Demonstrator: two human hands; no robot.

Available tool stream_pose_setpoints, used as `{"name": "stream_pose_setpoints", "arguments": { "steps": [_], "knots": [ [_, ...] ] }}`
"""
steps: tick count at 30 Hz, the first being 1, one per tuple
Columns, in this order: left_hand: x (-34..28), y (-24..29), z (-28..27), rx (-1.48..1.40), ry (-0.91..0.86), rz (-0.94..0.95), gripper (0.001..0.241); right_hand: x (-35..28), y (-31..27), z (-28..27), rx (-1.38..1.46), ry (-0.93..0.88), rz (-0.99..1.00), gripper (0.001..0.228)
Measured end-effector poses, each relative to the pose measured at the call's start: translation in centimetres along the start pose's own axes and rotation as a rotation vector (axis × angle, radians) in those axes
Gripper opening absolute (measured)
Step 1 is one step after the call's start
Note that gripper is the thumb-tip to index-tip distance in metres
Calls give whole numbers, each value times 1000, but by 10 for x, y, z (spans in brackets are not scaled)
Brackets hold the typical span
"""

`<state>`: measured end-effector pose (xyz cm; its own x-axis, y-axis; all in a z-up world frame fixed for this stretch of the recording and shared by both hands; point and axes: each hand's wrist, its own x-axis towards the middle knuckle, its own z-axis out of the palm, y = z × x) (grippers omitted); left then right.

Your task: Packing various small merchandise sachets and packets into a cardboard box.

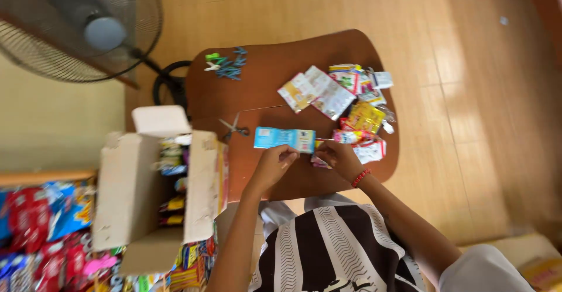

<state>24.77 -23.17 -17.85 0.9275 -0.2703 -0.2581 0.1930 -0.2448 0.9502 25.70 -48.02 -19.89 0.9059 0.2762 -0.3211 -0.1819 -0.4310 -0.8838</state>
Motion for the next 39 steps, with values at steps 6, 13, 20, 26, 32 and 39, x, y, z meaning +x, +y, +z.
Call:
{"name": "stream_pose_setpoints", "arguments": {
  "steps": [6, 13, 20, 26, 32, 39],
  "knots": [
    [71, -129, 90, -91, -53, -26, 13, -9, 227, -59, 105, 118, 217, 15],
    [82, -141, 147, 140, -101, -295, 33, -18, 357, -103, 441, 176, 603, 17],
    [72, -174, 160, -97, -8, -340, 30, 34, 420, -118, 638, 302, 669, 21],
    [72, -150, 155, -8, 78, -478, 42, 102, 453, -112, 871, 507, 574, 31],
    [70, -143, 156, -158, 104, -557, 39, 154, 433, -104, 942, 588, 552, 41],
    [61, -127, 157, -202, 134, -648, 36, 163, 424, -94, 656, 660, 583, 39]
  ]
}}
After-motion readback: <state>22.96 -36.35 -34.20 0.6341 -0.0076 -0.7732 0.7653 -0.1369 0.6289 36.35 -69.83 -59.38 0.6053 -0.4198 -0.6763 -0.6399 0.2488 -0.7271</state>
